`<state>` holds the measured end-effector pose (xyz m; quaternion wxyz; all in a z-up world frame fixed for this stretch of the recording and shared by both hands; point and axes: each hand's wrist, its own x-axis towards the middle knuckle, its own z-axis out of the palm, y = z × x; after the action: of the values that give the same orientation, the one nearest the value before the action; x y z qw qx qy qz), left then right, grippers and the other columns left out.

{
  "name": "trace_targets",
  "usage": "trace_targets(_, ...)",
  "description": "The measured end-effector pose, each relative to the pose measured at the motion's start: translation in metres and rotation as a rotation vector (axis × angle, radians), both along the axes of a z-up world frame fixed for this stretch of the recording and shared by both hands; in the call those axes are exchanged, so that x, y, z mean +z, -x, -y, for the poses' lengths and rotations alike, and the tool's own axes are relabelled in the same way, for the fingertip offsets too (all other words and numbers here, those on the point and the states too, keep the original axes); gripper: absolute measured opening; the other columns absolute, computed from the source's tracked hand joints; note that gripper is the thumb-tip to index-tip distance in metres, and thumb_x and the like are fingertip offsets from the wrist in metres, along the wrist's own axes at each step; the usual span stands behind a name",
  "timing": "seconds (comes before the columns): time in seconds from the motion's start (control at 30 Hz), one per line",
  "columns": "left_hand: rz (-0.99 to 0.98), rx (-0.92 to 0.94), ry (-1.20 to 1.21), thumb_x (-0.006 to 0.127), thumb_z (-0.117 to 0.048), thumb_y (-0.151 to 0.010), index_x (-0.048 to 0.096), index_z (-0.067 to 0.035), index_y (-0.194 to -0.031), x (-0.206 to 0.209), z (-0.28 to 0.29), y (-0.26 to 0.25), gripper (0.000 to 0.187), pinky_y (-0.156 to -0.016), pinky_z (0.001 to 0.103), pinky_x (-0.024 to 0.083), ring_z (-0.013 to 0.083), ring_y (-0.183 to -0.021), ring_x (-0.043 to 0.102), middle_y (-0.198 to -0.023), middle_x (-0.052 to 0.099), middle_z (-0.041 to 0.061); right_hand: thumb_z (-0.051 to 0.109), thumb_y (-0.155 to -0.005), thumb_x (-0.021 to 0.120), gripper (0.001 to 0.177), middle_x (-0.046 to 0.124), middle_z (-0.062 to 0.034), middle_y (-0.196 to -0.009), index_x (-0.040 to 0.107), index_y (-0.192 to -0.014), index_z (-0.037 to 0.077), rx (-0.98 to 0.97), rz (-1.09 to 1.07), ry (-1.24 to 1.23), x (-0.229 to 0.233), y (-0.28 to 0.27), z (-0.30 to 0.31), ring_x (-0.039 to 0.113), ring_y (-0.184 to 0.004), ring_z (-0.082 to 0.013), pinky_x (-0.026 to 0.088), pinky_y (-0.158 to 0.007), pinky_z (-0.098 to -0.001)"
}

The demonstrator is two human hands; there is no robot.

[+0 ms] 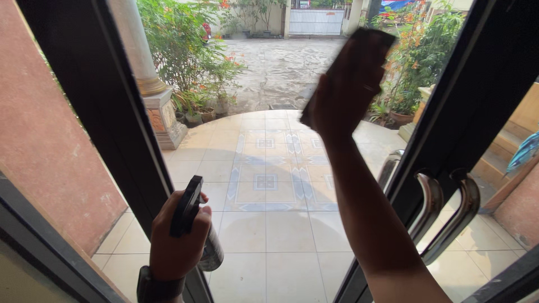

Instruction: The person cleans a glass door by spraying it with a spray bottle and wiping the surface with a cloth.

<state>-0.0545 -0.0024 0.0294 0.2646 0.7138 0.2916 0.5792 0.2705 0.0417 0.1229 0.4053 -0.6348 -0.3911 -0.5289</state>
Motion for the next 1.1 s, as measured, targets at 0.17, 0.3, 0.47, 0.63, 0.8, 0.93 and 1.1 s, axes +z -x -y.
trace_targets(0.17, -0.022, -0.068, -0.029, 0.06, -0.009, -0.075, 0.059, -0.004, -0.094, 0.012, -0.02, 0.004, 0.019, -0.049, 0.026, 0.049, 0.0094, -0.055, 0.059, -0.069, 0.061, 0.004, 0.023, -0.097, 0.049, 0.057, 0.033, -0.0235, -0.148, 0.032, -0.146, 0.0, -0.521, 0.447, 0.184, -0.015, 0.122, -0.037, 0.034, -0.14, -0.032, 0.031, -0.102, -0.0479)
trace_targets(0.3, -0.079, -0.058, -0.016, 0.061, -0.01, -0.076, 0.059, -0.004, -0.095, 0.017, -0.037, 0.0, 0.021, -0.048, 0.027, 0.049, 0.0104, -0.053, 0.059, -0.069, 0.061, 0.005, 0.028, -0.083, 0.051, 0.057, 0.045, -0.0078, -0.14, 0.046, -0.138, 0.013, 0.198, 0.573, 0.443, -0.081, 0.15, -0.02, 0.041, -0.131, -0.026, 0.034, -0.095, -0.0435)
trace_targets(0.47, -0.016, -0.184, -0.056, 0.06, -0.01, -0.078, 0.059, -0.002, -0.095, 0.013, -0.049, -0.007, 0.019, -0.052, 0.027, 0.05, 0.0121, -0.06, 0.061, -0.077, 0.063, 0.007, 0.027, -0.084, 0.051, 0.051, 0.046, 0.0001, -0.139, 0.049, -0.135, 0.022, 0.136, 0.7, 0.436, -0.156, 0.108, 0.018, 0.042, -0.128, -0.0187, 0.028, -0.102, -0.0398)
trace_targets(0.63, -0.058, -0.212, -0.126, 0.06, -0.011, -0.079, 0.058, -0.002, -0.096, 0.006, -0.062, -0.012, 0.019, -0.054, 0.028, 0.051, 0.0138, -0.06, 0.062, -0.075, 0.062, 0.007, 0.017, -0.078, 0.05, 0.029, 0.054, -0.0142, -0.102, 0.055, -0.104, 0.005, -0.092, 0.339, 0.857, -0.16, 0.038, 0.065, 0.055, -0.099, -0.0257, 0.045, -0.062, -0.0372)
trace_targets(0.8, -0.052, -0.175, -0.243, 0.062, -0.01, -0.078, 0.058, -0.001, -0.092, 0.002, -0.071, -0.015, 0.018, -0.056, 0.031, 0.05, 0.0182, -0.06, 0.06, -0.075, 0.059, 0.009, 0.025, -0.092, 0.049, 0.059, 0.029, -0.0343, -0.146, 0.035, -0.143, -0.003, -0.013, 0.104, 0.317, -0.129, -0.027, 0.086, 0.028, -0.137, -0.0494, 0.022, -0.107, -0.0644)
trace_targets(0.93, -0.134, -0.125, -0.257, 0.061, -0.011, -0.076, 0.058, -0.001, -0.089, -0.001, -0.073, -0.022, 0.016, -0.051, 0.032, 0.051, 0.0196, -0.056, 0.06, -0.075, 0.06, 0.009, 0.023, -0.107, 0.037, 0.055, 0.019, -0.0308, -0.158, 0.023, -0.154, -0.002, 0.019, 0.032, 0.142, -0.078, -0.042, 0.053, 0.014, -0.147, -0.0489, 0.012, -0.117, -0.0631)
trace_targets(1.1, -0.261, -0.084, -0.329, 0.059, -0.01, -0.078, 0.059, 0.0, -0.09, 0.002, -0.069, -0.034, 0.015, -0.043, 0.029, 0.051, 0.0177, -0.048, 0.058, -0.072, 0.059, 0.009, 0.023, -0.098, 0.036, 0.057, 0.018, -0.0264, -0.155, 0.028, -0.151, 0.004, 0.141, 0.122, -0.005, -0.038, 0.03, -0.007, 0.018, -0.146, -0.0447, 0.015, -0.119, -0.0582)
